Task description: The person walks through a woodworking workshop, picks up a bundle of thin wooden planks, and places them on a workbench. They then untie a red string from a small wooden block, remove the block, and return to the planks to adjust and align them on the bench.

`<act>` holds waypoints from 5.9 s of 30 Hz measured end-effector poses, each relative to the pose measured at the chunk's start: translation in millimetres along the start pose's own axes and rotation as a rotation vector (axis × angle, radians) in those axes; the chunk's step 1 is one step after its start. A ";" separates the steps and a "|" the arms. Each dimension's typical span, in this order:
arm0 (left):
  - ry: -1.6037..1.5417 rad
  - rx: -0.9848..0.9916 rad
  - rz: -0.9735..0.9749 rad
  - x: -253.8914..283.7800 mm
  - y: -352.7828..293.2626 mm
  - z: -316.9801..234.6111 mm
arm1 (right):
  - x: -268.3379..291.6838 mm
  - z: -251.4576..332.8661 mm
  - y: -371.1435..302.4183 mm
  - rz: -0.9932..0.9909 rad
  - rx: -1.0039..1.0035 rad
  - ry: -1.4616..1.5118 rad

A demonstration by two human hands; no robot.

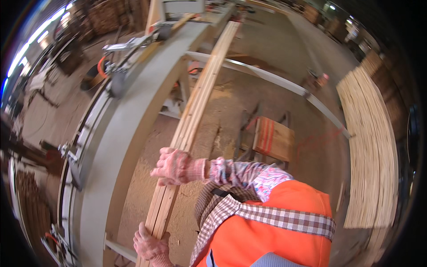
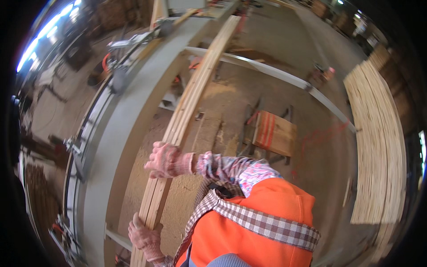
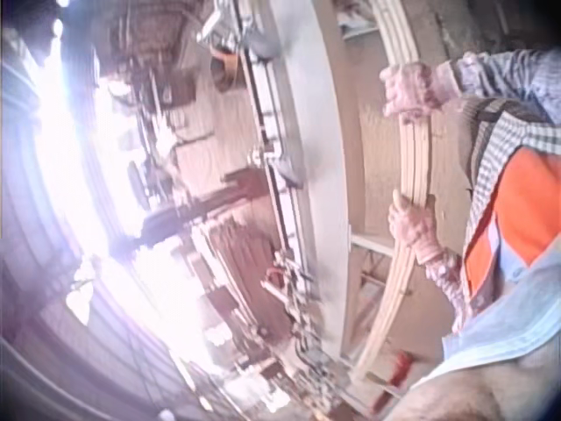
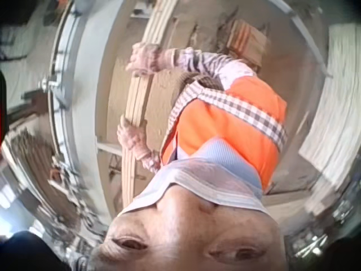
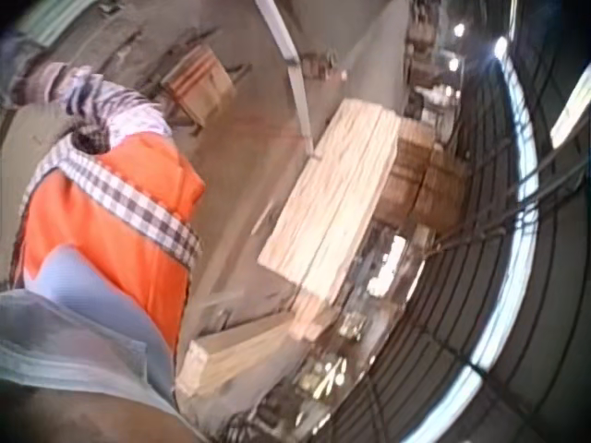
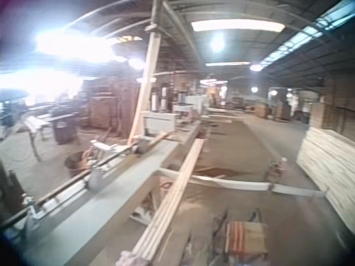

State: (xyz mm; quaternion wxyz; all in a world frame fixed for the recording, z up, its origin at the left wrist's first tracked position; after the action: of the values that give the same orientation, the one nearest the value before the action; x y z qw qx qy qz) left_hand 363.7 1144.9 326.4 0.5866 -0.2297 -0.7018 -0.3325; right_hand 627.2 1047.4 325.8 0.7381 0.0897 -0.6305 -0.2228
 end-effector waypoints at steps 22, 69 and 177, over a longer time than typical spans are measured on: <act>0.060 -0.196 -0.256 19.6 -44.1 -177.0 | 37.9 -46.3 -314.2 -0.061 -0.440 0.581; -0.897 0.073 1.278 -486.8 27.8 -684.4 | 4.9 -381.3 -577.6 -0.158 -1.100 -0.357; -0.590 -0.875 0.728 -483.0 68.9 -742.9 | 0.0 -384.6 -583.8 -0.270 -1.211 -0.198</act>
State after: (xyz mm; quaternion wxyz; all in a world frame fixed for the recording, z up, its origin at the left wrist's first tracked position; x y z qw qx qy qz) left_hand 1010.5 677.0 -64.2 0.2962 -0.7533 -0.5102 -0.2907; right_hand 874.6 473.8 12.0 0.5612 -0.2865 -0.4409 -0.6392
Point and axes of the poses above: each hand's wrist, its own y-axis towards the middle knuckle, its own x-axis out of the back of the hand, z = x × y, the point moved 6 cm from there along y, towards the middle knuckle, and after that the axes turned 13 degrees about -z, right-handed, at the moved point
